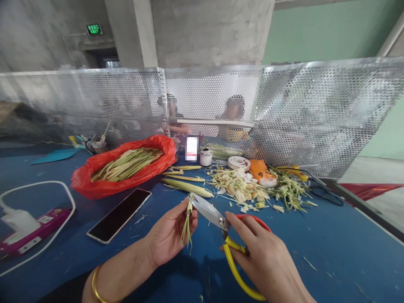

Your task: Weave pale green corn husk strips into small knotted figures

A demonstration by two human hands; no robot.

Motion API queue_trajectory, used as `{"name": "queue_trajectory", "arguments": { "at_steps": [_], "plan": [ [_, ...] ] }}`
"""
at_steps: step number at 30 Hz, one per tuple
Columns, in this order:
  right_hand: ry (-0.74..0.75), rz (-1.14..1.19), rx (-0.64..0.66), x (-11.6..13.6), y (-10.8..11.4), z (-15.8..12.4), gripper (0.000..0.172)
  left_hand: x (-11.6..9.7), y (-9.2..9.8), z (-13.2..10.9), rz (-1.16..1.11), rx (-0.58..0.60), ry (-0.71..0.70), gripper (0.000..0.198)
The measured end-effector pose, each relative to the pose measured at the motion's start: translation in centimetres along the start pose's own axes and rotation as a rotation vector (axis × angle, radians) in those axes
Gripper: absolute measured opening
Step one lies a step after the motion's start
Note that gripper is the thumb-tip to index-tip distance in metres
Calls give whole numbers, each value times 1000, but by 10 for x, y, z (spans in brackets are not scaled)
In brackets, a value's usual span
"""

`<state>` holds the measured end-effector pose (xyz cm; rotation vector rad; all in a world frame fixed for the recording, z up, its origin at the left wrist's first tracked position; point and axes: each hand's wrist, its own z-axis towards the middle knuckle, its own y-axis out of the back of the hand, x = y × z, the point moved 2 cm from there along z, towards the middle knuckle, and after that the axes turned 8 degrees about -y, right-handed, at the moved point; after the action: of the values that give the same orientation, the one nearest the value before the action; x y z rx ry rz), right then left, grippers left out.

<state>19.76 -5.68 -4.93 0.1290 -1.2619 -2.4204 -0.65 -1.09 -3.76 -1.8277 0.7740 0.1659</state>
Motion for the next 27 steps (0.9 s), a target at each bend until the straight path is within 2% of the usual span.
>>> {"name": "queue_trajectory", "arguments": {
  "at_steps": [8,24,27],
  "plan": [
    [51,-37,-35,2,1,0,46,0,1,-1,3,-2,-1,21],
    [25,3,34,3,1,-3,36,-1,4,3,54,5,-48,18],
    [-23,69,65,3,-1,-3,37,-1,4,3,52,23,-56,17]
  ]
}}
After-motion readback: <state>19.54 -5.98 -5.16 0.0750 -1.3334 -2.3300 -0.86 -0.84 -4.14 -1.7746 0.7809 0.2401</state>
